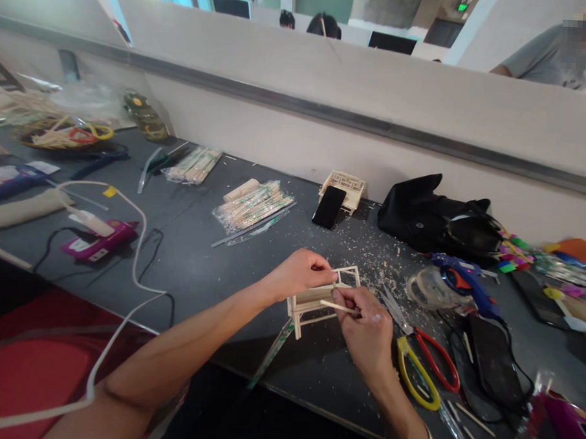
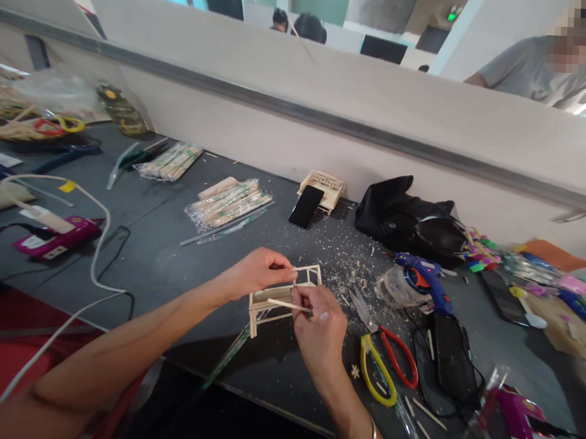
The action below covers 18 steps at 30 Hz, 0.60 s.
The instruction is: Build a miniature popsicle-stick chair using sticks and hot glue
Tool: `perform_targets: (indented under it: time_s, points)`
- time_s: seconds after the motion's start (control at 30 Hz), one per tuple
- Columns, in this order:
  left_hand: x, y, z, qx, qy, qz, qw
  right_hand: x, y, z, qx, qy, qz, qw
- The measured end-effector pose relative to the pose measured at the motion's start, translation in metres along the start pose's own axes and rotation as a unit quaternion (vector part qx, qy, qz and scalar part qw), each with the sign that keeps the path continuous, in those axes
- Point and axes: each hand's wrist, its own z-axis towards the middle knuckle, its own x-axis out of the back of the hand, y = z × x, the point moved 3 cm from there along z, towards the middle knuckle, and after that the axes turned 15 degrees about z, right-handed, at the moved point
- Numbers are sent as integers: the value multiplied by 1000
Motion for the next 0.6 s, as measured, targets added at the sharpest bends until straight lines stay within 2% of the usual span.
perform_targets:
  time_s: [0.23, 0.6]
  points:
    - [0, -1, 1, -16, 0, 1, 1000, -1, -1, 0, 10, 3, 1, 1000]
    - [-1, -1, 1, -1, 5, 0, 1000, -1, 0, 0, -2, 1, 4, 1000]
